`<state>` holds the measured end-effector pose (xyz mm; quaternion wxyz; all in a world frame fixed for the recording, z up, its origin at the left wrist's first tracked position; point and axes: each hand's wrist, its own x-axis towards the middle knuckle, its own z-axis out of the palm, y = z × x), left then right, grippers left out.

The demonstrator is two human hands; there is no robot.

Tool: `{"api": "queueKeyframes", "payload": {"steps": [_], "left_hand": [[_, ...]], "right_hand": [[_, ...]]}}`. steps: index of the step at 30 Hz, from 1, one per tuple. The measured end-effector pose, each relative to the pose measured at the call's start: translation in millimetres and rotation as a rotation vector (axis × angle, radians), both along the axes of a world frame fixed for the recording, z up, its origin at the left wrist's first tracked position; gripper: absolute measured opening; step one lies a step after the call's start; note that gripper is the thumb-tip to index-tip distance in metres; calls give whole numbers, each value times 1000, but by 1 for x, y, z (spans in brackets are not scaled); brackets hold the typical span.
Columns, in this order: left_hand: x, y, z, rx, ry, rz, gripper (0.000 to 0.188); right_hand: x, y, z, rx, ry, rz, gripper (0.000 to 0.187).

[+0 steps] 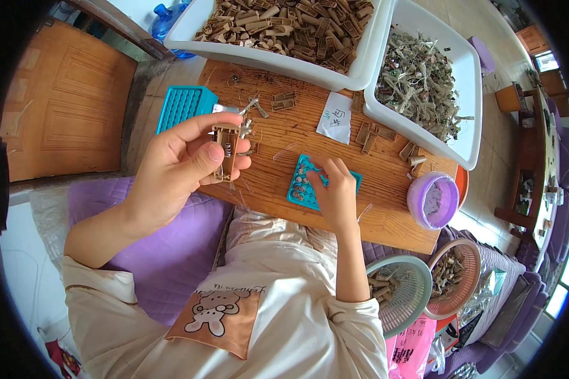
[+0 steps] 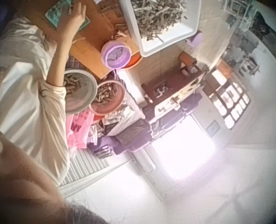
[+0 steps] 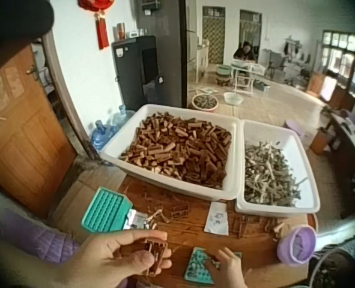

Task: The person assembles small electronic or mechanical components by hand, combining coils and plastic housings with metal frames.

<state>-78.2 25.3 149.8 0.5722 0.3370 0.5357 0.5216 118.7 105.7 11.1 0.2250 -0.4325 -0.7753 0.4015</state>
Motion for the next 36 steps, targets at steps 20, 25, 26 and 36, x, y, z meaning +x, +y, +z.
{"api": "queueKeyframes", "payload": {"steps": [20, 25, 26, 36], "left_hand": [[5, -5, 0, -123, 13, -214, 43], [7, -7, -6, -111, 30, -165, 40], [6, -8, -7, -126, 52, -166, 39], [12, -12, -5, -157, 25, -229, 37]], "right_hand": [[-39, -38, 75, 481, 531, -134, 23], [-49, -35, 77, 579, 548, 27, 26], [-48, -35, 76, 576, 547, 29, 26], [-45, -49, 67, 626, 542, -89, 25]]}}
